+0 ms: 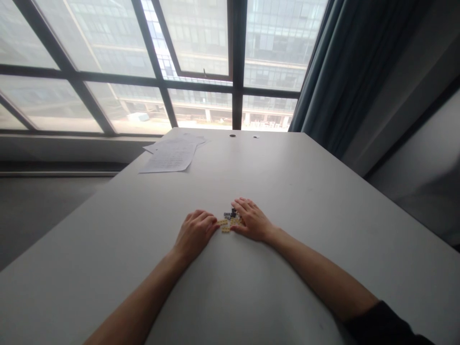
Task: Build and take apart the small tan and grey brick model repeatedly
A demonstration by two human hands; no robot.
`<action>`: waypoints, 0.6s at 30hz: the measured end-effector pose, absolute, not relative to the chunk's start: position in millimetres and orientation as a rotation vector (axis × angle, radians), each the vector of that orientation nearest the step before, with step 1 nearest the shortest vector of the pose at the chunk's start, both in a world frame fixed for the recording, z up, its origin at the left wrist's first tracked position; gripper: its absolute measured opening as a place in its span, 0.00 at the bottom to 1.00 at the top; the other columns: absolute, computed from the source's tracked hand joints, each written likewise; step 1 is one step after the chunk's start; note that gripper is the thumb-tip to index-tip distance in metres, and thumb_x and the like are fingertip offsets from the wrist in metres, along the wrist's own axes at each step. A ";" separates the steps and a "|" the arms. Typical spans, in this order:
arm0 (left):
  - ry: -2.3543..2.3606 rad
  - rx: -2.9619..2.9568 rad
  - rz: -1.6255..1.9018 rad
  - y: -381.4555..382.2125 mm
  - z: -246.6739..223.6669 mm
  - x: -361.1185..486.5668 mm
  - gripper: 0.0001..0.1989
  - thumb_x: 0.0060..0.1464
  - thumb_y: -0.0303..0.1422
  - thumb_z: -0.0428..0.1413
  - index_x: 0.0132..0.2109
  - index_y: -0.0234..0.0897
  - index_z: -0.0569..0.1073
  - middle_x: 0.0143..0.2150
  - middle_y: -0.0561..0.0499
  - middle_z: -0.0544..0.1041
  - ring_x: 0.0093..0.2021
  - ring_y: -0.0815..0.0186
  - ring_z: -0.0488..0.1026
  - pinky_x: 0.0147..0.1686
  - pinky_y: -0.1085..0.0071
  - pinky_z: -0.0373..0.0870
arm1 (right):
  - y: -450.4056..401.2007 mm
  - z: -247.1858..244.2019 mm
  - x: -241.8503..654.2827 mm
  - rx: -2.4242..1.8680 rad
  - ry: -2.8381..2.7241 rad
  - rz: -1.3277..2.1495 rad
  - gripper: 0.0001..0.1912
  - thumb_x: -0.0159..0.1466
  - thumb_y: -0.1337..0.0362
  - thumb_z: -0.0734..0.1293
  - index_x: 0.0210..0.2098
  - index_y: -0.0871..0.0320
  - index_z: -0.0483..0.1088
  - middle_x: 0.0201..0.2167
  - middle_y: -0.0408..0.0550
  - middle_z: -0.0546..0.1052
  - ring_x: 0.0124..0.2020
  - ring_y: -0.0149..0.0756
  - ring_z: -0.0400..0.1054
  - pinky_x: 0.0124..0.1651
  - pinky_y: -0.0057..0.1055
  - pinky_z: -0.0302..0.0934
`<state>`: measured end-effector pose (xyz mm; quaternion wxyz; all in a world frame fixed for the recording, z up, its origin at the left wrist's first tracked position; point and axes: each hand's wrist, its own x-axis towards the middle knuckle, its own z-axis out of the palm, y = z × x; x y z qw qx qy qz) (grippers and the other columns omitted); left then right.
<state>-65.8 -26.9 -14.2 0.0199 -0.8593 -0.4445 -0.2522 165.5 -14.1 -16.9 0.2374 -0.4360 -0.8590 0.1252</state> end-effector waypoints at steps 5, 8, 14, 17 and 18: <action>-1.340 -2.691 -1.073 -43.2 -10.6 -56.3 0.10 0.60 0.39 0.52 0.37 0.39 0.73 0.34 0.49 0.78 0.37 0.62 0.72 0.40 0.65 0.69 | -46.8 -9.1 168.2 -1.122 -1.766 0.863 0.24 0.59 0.54 0.68 0.52 0.58 0.67 0.42 0.53 0.76 0.43 0.40 0.70 0.48 0.40 0.65; -1.228 -2.746 -1.195 -58.2 -7.1 -43.9 0.07 0.59 0.37 0.53 0.37 0.40 0.72 0.33 0.50 0.77 0.35 0.64 0.73 0.37 0.68 0.71 | -65.0 -10.2 164.2 -1.066 -1.399 1.283 0.18 0.58 0.52 0.68 0.39 0.60 0.72 0.25 0.45 0.75 0.24 0.32 0.69 0.31 0.32 0.66; -1.263 -2.711 -1.435 -75.8 -5.8 -37.1 0.03 0.56 0.34 0.57 0.37 0.40 0.72 0.31 0.52 0.77 0.32 0.68 0.74 0.34 0.71 0.71 | -80.6 -12.0 154.1 -1.000 -1.092 1.582 0.15 0.54 0.54 0.70 0.29 0.62 0.70 0.20 0.44 0.75 0.18 0.29 0.67 0.22 0.26 0.63; -1.362 -2.664 -1.583 -78.5 -6.6 -39.2 0.06 0.52 0.33 0.60 0.38 0.39 0.73 0.32 0.52 0.77 0.32 0.68 0.74 0.35 0.72 0.72 | -83.0 -10.6 153.0 -0.961 -1.101 1.539 0.11 0.53 0.60 0.71 0.30 0.62 0.71 0.21 0.44 0.76 0.20 0.30 0.70 0.25 0.27 0.66; -1.387 -2.670 -1.622 -79.2 -6.4 -39.4 0.06 0.51 0.33 0.61 0.36 0.39 0.73 0.33 0.52 0.77 0.32 0.68 0.75 0.35 0.73 0.72 | -83.5 -10.7 153.1 -0.945 -1.117 1.497 0.10 0.52 0.61 0.71 0.30 0.61 0.71 0.22 0.44 0.76 0.22 0.30 0.71 0.27 0.28 0.67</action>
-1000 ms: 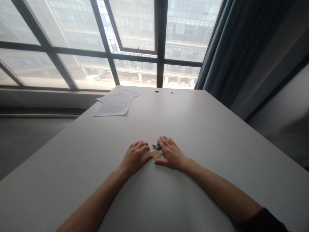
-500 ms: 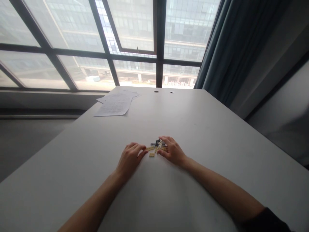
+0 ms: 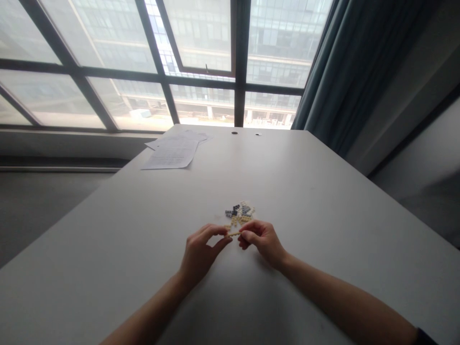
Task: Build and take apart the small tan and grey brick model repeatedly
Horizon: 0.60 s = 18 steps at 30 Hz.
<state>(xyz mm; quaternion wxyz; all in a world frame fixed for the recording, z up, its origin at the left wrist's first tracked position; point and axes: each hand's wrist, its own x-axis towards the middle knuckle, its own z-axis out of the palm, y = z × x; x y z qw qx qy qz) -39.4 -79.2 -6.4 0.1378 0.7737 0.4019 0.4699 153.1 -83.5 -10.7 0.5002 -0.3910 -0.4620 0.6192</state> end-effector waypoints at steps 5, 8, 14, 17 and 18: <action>1.101 2.075 1.365 -82.2 -3.1 -36.3 0.04 0.51 0.31 0.61 0.33 0.38 0.73 0.34 0.52 0.77 0.34 0.69 0.75 0.35 0.74 0.72 | -87.1 -13.8 154.8 -0.925 -1.298 1.273 0.04 0.53 0.69 0.68 0.30 0.59 0.71 0.24 0.43 0.76 0.28 0.32 0.72 0.34 0.28 0.67; 1.089 2.041 1.366 -83.2 -1.4 -34.5 0.03 0.51 0.30 0.61 0.33 0.37 0.73 0.34 0.51 0.77 0.34 0.68 0.75 0.35 0.74 0.72 | -89.7 -13.9 155.6 -0.996 -1.465 1.061 0.03 0.54 0.69 0.67 0.30 0.58 0.72 0.27 0.45 0.77 0.30 0.32 0.72 0.37 0.29 0.67; 1.109 1.971 1.344 -86.2 0.4 -33.8 0.05 0.49 0.32 0.62 0.30 0.37 0.74 0.31 0.51 0.77 0.32 0.68 0.75 0.34 0.73 0.71 | -93.7 -11.8 154.8 -1.111 -1.554 0.890 0.06 0.56 0.67 0.69 0.35 0.58 0.73 0.27 0.43 0.76 0.28 0.31 0.70 0.36 0.28 0.65; 1.206 1.775 1.333 -87.1 1.0 -32.7 0.07 0.47 0.34 0.63 0.29 0.36 0.74 0.26 0.53 0.78 0.28 0.68 0.74 0.30 0.74 0.71 | -97.9 -9.7 152.0 -1.176 -1.543 0.988 0.05 0.56 0.63 0.69 0.30 0.59 0.74 0.23 0.42 0.74 0.25 0.28 0.65 0.31 0.26 0.60; 1.226 1.678 1.330 -87.0 1.6 -32.1 0.07 0.47 0.34 0.63 0.29 0.36 0.74 0.25 0.53 0.77 0.26 0.68 0.74 0.29 0.73 0.71 | -99.9 -8.9 150.6 -1.182 -1.525 1.050 0.06 0.56 0.62 0.70 0.29 0.60 0.73 0.22 0.42 0.73 0.24 0.28 0.64 0.29 0.25 0.58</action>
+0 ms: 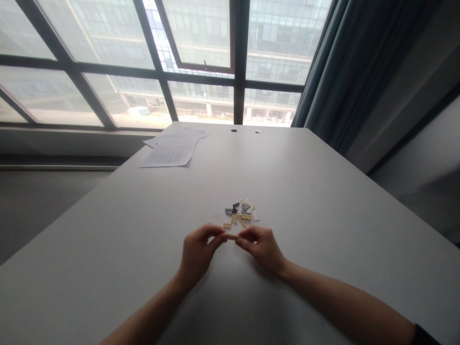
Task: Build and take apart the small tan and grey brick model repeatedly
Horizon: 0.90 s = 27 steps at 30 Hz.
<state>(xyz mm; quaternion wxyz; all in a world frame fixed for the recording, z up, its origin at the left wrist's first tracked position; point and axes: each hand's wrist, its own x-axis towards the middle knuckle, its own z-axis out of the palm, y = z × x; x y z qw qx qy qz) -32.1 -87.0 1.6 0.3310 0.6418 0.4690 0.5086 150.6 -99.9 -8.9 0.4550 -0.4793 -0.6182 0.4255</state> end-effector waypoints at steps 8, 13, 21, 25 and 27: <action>1.075 1.316 1.200 -83.6 6.7 -32.0 0.11 0.46 0.38 0.63 0.28 0.33 0.76 0.25 0.50 0.78 0.26 0.67 0.74 0.29 0.72 0.72 | -116.3 -6.1 137.0 -0.957 -1.349 1.604 0.11 0.54 0.59 0.71 0.24 0.61 0.71 0.20 0.43 0.73 0.22 0.28 0.64 0.28 0.26 0.57; 0.883 1.256 1.089 -84.4 -6.1 -36.6 0.19 0.55 0.47 0.55 0.36 0.33 0.79 0.34 0.45 0.80 0.34 0.62 0.75 0.39 0.67 0.71 | -117.7 -6.1 133.8 -0.866 -1.295 1.712 0.12 0.52 0.58 0.73 0.23 0.62 0.73 0.20 0.43 0.74 0.22 0.27 0.65 0.29 0.25 0.58; 0.807 1.397 0.996 -82.9 -3.5 -43.5 0.22 0.51 0.48 0.58 0.46 0.36 0.77 0.42 0.45 0.77 0.40 0.59 0.73 0.42 0.65 0.69 | -114.1 -7.1 136.3 -0.906 -1.296 1.641 0.12 0.53 0.58 0.73 0.24 0.62 0.73 0.21 0.43 0.74 0.22 0.27 0.64 0.28 0.25 0.56; 0.730 1.555 0.967 -82.8 1.8 -42.4 0.30 0.42 0.46 0.65 0.52 0.39 0.73 0.51 0.42 0.73 0.48 0.54 0.70 0.46 0.62 0.68 | -114.1 -5.9 137.9 -0.925 -1.329 1.589 0.13 0.55 0.57 0.71 0.25 0.62 0.74 0.20 0.42 0.72 0.23 0.27 0.62 0.29 0.25 0.55; 0.715 1.643 0.969 -82.2 0.6 -41.9 0.33 0.39 0.43 0.67 0.54 0.40 0.71 0.52 0.42 0.72 0.53 0.52 0.67 0.49 0.60 0.67 | -114.8 -3.9 138.6 -0.904 -1.356 1.583 0.13 0.57 0.57 0.69 0.27 0.62 0.75 0.21 0.42 0.72 0.24 0.28 0.62 0.29 0.26 0.56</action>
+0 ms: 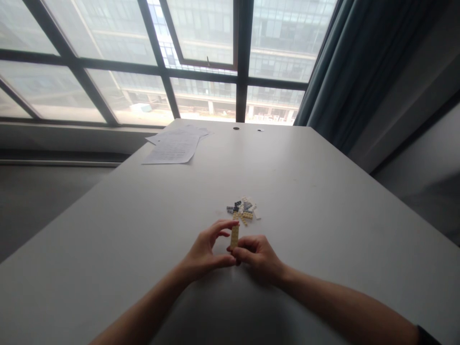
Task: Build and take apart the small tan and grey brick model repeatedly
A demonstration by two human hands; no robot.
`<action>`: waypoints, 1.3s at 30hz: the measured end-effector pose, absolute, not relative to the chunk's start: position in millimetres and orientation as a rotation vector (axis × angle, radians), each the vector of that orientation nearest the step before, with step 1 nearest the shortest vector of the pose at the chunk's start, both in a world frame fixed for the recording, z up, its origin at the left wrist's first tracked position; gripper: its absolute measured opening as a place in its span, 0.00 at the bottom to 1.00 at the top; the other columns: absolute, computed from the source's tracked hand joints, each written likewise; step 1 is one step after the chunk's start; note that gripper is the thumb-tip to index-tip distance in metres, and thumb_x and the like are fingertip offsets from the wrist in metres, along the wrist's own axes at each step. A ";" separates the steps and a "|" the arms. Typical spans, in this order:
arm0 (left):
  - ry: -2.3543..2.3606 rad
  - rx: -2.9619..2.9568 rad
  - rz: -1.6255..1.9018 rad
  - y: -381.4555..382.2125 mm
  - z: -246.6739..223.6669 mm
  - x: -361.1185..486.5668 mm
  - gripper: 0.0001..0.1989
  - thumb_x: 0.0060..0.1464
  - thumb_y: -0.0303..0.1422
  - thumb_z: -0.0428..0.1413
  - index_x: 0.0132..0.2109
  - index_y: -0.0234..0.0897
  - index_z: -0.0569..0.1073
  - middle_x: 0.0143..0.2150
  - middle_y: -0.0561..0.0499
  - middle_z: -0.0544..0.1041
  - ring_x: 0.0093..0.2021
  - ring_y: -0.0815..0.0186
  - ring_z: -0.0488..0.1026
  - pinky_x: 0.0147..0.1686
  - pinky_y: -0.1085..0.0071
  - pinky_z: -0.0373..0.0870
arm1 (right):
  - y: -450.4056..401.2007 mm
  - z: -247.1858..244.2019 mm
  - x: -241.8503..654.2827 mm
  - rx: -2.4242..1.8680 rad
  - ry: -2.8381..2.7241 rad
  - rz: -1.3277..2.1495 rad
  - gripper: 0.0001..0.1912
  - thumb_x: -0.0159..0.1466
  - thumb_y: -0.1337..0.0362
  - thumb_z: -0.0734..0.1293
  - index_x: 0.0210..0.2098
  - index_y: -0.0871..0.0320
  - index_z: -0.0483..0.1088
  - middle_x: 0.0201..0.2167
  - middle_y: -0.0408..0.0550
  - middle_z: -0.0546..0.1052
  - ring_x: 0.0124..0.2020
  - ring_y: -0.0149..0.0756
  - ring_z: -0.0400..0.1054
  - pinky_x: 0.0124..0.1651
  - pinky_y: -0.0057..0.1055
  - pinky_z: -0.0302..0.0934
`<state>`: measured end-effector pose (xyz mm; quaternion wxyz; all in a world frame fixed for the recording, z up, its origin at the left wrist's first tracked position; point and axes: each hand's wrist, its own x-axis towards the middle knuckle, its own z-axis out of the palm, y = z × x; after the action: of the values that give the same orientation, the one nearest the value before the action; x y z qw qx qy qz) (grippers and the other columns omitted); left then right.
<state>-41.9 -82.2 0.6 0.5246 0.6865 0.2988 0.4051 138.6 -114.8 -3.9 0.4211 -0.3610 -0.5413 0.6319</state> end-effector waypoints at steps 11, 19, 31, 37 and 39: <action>0.853 1.879 1.036 -81.4 -1.9 -40.6 0.28 0.42 0.39 0.66 0.52 0.41 0.72 0.49 0.43 0.73 0.52 0.55 0.68 0.47 0.61 0.68 | -113.7 0.9 141.1 -0.940 -1.429 1.481 0.14 0.60 0.59 0.63 0.24 0.61 0.72 0.20 0.43 0.70 0.25 0.29 0.62 0.32 0.26 0.57; 0.919 2.153 1.040 -84.0 5.1 -39.6 0.23 0.46 0.38 0.64 0.51 0.40 0.71 0.49 0.44 0.73 0.51 0.58 0.69 0.50 0.61 0.68 | -115.2 -2.3 141.4 -1.036 -1.489 1.334 0.11 0.59 0.63 0.63 0.25 0.61 0.72 0.21 0.43 0.71 0.25 0.29 0.61 0.30 0.26 0.55; 1.279 2.576 0.584 -74.9 -14.9 -76.8 0.24 0.44 0.44 0.63 0.49 0.45 0.72 0.59 0.45 0.67 0.63 0.47 0.55 0.58 0.49 0.54 | -104.8 -6.6 152.3 -1.271 -1.720 0.750 0.07 0.60 0.64 0.64 0.28 0.58 0.73 0.27 0.44 0.75 0.29 0.32 0.65 0.37 0.29 0.58; 1.251 2.588 0.563 -75.0 -16.6 -73.8 0.24 0.45 0.44 0.62 0.50 0.46 0.73 0.58 0.46 0.67 0.62 0.47 0.55 0.59 0.48 0.53 | -92.0 -8.8 159.4 -1.292 -1.721 0.612 0.03 0.58 0.67 0.66 0.30 0.56 0.73 0.28 0.45 0.75 0.31 0.34 0.65 0.38 0.31 0.60; 1.251 2.586 0.556 -75.0 -16.9 -74.1 0.25 0.45 0.45 0.62 0.51 0.46 0.72 0.59 0.46 0.67 0.62 0.47 0.55 0.59 0.47 0.52 | -86.5 -8.7 164.2 -1.291 -1.703 0.563 0.02 0.58 0.67 0.66 0.31 0.56 0.73 0.29 0.45 0.76 0.31 0.34 0.65 0.37 0.31 0.60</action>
<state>-74.1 -75.0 -16.9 0.1077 0.8786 0.4251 0.1889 164.2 -86.5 -8.7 0.4490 -0.5219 -0.6886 0.2276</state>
